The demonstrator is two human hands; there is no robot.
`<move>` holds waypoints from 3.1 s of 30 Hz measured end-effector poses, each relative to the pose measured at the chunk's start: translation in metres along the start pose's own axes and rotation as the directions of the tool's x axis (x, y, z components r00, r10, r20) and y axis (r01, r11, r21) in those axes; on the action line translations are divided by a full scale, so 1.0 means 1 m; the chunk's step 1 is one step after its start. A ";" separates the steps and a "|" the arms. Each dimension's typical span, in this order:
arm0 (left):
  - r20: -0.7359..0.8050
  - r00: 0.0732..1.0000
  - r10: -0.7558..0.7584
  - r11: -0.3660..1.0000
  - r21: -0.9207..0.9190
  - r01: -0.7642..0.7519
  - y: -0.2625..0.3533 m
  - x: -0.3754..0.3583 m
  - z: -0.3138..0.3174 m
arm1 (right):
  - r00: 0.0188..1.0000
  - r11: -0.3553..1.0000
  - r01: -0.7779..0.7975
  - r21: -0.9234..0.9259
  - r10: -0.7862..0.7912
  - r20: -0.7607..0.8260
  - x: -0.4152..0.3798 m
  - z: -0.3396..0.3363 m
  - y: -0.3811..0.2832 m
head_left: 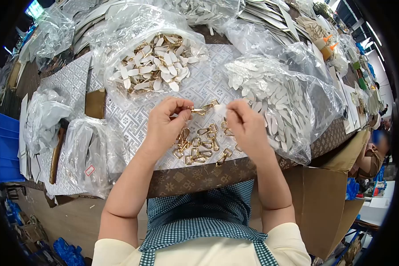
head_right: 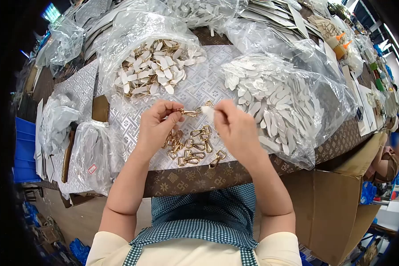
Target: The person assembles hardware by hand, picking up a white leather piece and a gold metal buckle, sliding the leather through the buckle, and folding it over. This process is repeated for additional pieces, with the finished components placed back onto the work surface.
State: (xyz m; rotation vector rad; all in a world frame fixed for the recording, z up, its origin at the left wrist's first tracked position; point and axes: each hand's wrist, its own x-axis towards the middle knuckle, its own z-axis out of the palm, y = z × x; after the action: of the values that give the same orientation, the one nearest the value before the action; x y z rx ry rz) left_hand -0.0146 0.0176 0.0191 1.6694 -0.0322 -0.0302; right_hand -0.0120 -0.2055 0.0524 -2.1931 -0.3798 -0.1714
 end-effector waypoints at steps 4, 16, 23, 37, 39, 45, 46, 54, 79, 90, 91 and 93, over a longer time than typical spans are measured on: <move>0.011 0.999 0.034 0.999 0.029 -0.034 0.004 -0.001 0.001 | 0.997 0.995 0.078 -0.068 -0.077 0.016 0.004 0.040 -0.013; 0.187 0.970 -0.156 0.944 -0.261 0.202 0.014 -0.001 -0.008 | 1.000 0.991 0.030 0.134 -0.031 0.006 0.001 0.054 -0.004; 0.313 0.928 -0.202 0.920 -0.265 0.289 0.011 0.003 -0.018 | 0.987 0.975 0.059 0.214 -0.090 0.135 -0.003 0.046 -0.015; 0.246 0.963 -0.110 0.952 -0.252 0.173 0.016 -0.001 -0.014 | 0.987 0.995 -0.007 0.103 -0.010 0.161 0.008 0.044 -0.015; 0.205 0.971 -0.124 0.947 -0.269 0.177 0.017 0.000 -0.015 | 0.985 0.991 0.101 0.092 -0.113 0.131 0.011 0.047 -0.012; -0.141 0.987 -0.076 0.958 -0.286 0.033 0.007 0.009 -0.025 | 0.981 0.971 0.033 0.236 -0.078 0.181 0.083 0.027 -0.034; -0.152 0.987 -0.059 0.963 -0.268 0.016 0.005 0.010 -0.028 | 0.988 0.972 0.081 0.220 -0.108 0.115 0.095 0.023 -0.033; 0.044 0.914 0.402 0.810 0.447 -0.378 -0.007 0.005 0.008 | 0.973 0.992 -0.070 -0.104 0.091 0.211 0.065 -0.059 0.002; 0.166 0.984 0.067 0.957 -0.289 -0.017 0.013 0.012 0.007 | 0.934 0.778 -0.277 0.564 0.081 0.347 0.019 -0.003 0.013; 0.213 0.976 -0.047 0.964 -0.246 0.100 0.007 0.006 0.011 | 0.950 0.834 -0.192 0.517 0.026 0.310 0.005 0.017 -0.001; 0.223 0.972 -0.078 0.958 -0.253 0.135 0.004 0.007 0.009 | 0.956 0.862 -0.154 0.483 0.007 0.292 0.004 0.017 -0.003; 0.207 0.973 -0.100 0.949 -0.275 0.156 0.010 0.005 0.012 | 0.952 0.913 -0.150 0.379 0.030 0.306 0.000 0.015 -0.007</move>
State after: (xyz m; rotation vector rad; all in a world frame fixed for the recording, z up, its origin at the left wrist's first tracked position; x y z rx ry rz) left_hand -0.0099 0.0043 0.0275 1.3674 -0.0605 -0.2824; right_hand -0.0149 -0.1896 0.0491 -1.8235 -0.4335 0.2700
